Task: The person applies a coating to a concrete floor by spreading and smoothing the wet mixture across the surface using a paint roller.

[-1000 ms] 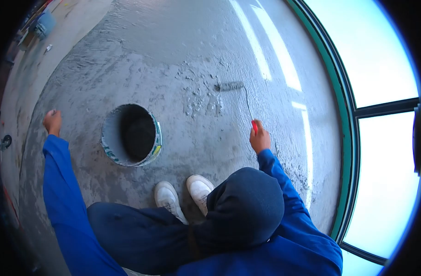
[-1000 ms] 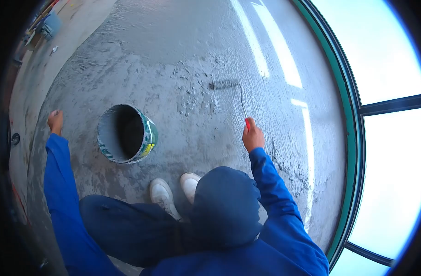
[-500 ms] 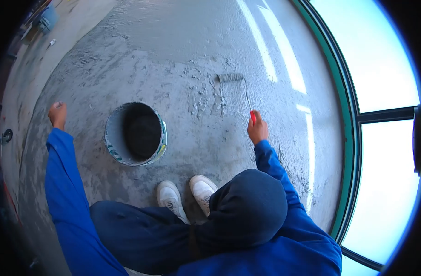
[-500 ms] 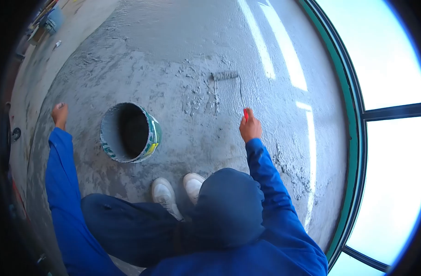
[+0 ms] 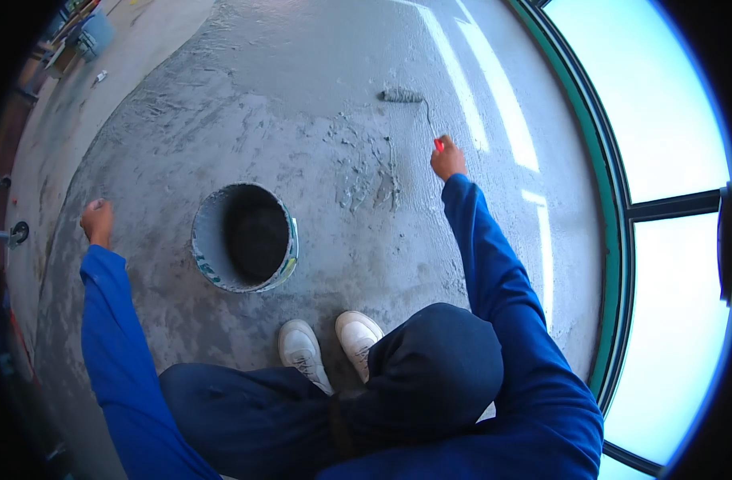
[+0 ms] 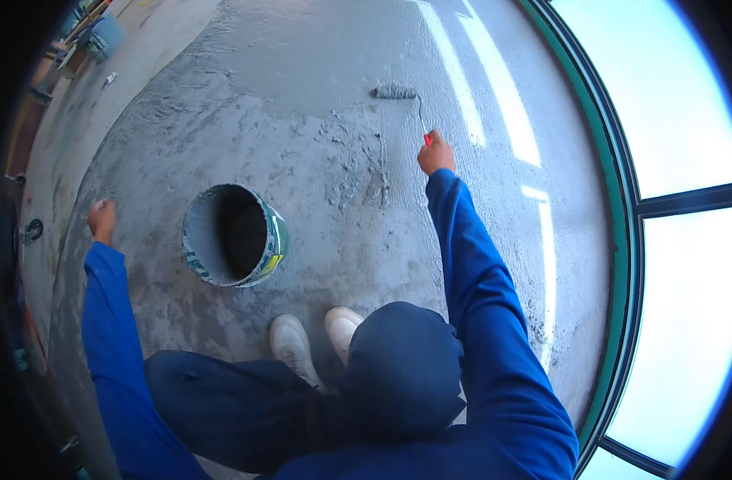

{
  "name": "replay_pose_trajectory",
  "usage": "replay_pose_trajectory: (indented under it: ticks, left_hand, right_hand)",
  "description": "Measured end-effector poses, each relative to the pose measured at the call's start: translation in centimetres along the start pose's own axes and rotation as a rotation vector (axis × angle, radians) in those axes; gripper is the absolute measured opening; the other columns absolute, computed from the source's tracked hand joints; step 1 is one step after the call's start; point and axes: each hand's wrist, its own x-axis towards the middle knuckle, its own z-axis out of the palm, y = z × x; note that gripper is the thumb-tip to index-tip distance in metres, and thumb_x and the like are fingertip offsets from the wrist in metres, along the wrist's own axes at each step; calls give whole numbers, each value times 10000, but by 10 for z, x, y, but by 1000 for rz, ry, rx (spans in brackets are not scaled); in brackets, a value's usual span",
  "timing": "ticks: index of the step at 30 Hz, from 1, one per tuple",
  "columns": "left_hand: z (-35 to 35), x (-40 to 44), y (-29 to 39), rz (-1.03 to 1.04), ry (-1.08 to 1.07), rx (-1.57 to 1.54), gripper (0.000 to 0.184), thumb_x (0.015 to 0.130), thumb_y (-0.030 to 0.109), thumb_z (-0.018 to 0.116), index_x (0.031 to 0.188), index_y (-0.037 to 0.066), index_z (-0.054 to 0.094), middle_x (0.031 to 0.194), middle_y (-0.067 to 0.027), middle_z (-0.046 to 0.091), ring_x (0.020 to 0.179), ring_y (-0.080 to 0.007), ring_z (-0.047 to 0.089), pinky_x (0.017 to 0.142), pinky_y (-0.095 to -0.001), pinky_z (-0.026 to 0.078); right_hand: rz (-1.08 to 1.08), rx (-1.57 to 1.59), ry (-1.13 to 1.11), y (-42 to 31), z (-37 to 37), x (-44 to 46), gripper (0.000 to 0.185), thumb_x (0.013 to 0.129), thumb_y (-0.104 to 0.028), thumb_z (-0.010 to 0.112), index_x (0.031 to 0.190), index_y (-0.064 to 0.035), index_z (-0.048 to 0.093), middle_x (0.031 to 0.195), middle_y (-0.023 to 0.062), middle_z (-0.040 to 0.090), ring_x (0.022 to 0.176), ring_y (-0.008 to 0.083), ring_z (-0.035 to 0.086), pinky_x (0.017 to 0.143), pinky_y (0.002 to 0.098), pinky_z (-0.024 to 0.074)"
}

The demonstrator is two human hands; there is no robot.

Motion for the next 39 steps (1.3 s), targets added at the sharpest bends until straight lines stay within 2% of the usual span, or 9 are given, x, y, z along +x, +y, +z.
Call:
replay_pose_trajectory:
  ticks: [5, 8, 12, 16, 23, 25, 30, 35, 39]
  left_hand:
    - [36, 35, -20, 125, 57, 76, 380, 771, 255, 570, 1088, 50, 617, 1065, -174, 605, 981, -307, 575, 866, -363, 446]
    - [51, 39, -10, 164, -3, 33, 383, 778, 259, 570, 1102, 59, 613, 1135, -171, 570, 1047, -316, 537, 893, -375, 431]
    - [72, 43, 6, 116, -54, -35, 386, 791, 262, 565, 1128, 78, 601, 1221, -173, 505, 1149, -322, 453, 930, -386, 405]
    - [57, 17, 30, 125, -85, 86, 390, 801, 258, 557, 1153, 95, 585, 1222, -175, 495, 1180, -310, 415, 938, -389, 398]
    - [34, 13, 16, 99, -44, 69, 378, 803, 268, 563, 1123, 71, 598, 1184, -156, 538, 1181, -291, 417, 940, -383, 395]
    - [24, 13, 13, 92, -47, 44, 376, 799, 271, 570, 1110, 61, 604, 1172, -155, 551, 1174, -285, 426, 940, -379, 396]
    - [15, 23, -19, 106, -23, 21, 361, 797, 256, 571, 1097, 60, 610, 1162, -161, 551, 1151, -294, 445, 929, -385, 401]
    - [4, 14, -20, 23, -53, 30, 350, 800, 236, 558, 1115, 88, 594, 1215, -183, 482, 1135, -312, 444, 915, -393, 406]
    - [1, 1, -13, -29, -3, 6, 344, 800, 223, 554, 1116, 93, 592, 1220, -193, 473, 1120, -314, 457, 910, -392, 409]
  right_hand:
    - [-45, -48, 26, 53, -25, -133, 300, 816, -179, 519, 1113, -186, 479, 771, 250, 613, 725, 446, 591, 641, 523, 472]
    - [-69, -61, 11, 83, -46, -224, 378, 818, -164, 538, 1189, -131, 473, 739, 230, 614, 668, 408, 594, 593, 505, 465]
    - [21, 125, -34, 100, -71, -307, 383, 820, -159, 547, 1197, -123, 490, 786, 231, 622, 699, 410, 600, 596, 472, 471]
    - [65, 178, -103, 96, -59, -322, 394, 821, -156, 552, 1208, -135, 486, 791, 237, 618, 728, 421, 597, 616, 477, 470]
    - [-38, 72, 47, 16, -10, -182, 322, 822, -167, 536, 1143, -156, 515, 798, 253, 614, 750, 446, 586, 654, 500, 471]
    - [-8, -10, 24, -3, 2, -128, 333, 810, -142, 542, 1138, -114, 489, 823, 229, 627, 775, 426, 600, 662, 498, 473]
    - [-65, 73, 95, -35, 8, -20, 288, 789, -158, 530, 1066, -82, 524, 911, 266, 610, 883, 427, 584, 764, 505, 457]
    - [-22, 48, 86, -52, 14, 35, 294, 776, -149, 517, 1059, -68, 528, 916, 262, 611, 893, 432, 583, 777, 499, 459]
    - [-59, 29, 95, -32, 26, 26, 270, 784, -140, 510, 1048, -82, 514, 890, 270, 609, 851, 439, 589, 742, 511, 464]
